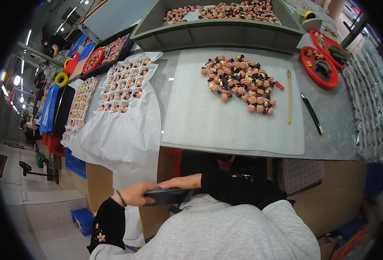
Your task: The person assembles small figurines by attaching small accessories to figurine heads by hand and placing the finished pieces into slots of a compartmentalized packaging tray.
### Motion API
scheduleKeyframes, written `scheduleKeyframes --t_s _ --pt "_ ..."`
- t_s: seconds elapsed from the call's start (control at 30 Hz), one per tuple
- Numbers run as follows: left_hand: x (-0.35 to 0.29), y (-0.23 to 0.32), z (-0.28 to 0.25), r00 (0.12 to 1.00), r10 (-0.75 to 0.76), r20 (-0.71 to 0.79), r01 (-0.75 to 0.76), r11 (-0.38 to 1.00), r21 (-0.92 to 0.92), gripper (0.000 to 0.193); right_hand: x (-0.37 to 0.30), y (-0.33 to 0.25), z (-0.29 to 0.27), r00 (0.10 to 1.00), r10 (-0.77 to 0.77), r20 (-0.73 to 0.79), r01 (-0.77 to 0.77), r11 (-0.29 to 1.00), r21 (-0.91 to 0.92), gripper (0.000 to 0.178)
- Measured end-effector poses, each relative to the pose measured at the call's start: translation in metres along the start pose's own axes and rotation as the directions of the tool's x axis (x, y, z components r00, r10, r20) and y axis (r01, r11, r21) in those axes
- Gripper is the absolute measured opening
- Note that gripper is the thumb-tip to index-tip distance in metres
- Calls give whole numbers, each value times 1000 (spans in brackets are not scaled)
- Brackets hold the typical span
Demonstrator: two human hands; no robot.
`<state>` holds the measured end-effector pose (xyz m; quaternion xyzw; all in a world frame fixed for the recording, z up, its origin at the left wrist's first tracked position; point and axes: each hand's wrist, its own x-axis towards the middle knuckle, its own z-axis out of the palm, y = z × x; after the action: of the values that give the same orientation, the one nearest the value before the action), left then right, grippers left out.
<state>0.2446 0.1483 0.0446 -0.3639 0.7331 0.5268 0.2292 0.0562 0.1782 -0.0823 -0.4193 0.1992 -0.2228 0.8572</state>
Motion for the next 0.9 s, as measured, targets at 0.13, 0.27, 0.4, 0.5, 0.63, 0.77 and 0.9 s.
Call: scheduleKeyframes --t_s 0.13,0.27,0.4,0.5,0.63,0.77,0.9 --pt "41 -10 13 962 14 -271 -58 986 -157 39 -12 23 -20 964 186 191 -250 879 407 44" --pt "61 3 47 561 170 -810 -18 981 194 47 -31 33 -46 991 -40 125 -61 706 705 52" --pt "58 2 84 609 234 -758 -146 972 183 42 -37 40 -97 979 -155 -132 203 711 673 60" --pt "57 -16 118 676 119 -727 -147 989 25 36 -62 34 -121 994 -112 -2 109 962 248 61" --pt "74 -35 146 745 45 -665 -107 993 -53 38 -90 129 -229 937 -291 -194 335 906 258 64" --pt "105 -70 175 788 63 -613 -120 991 -53 45 -139 182 -362 805 -473 -358 553 817 165 67" --pt "134 -74 164 867 96 -490 -165 981 -99 50 -130 188 -452 542 -671 -506 740 666 -91 70"
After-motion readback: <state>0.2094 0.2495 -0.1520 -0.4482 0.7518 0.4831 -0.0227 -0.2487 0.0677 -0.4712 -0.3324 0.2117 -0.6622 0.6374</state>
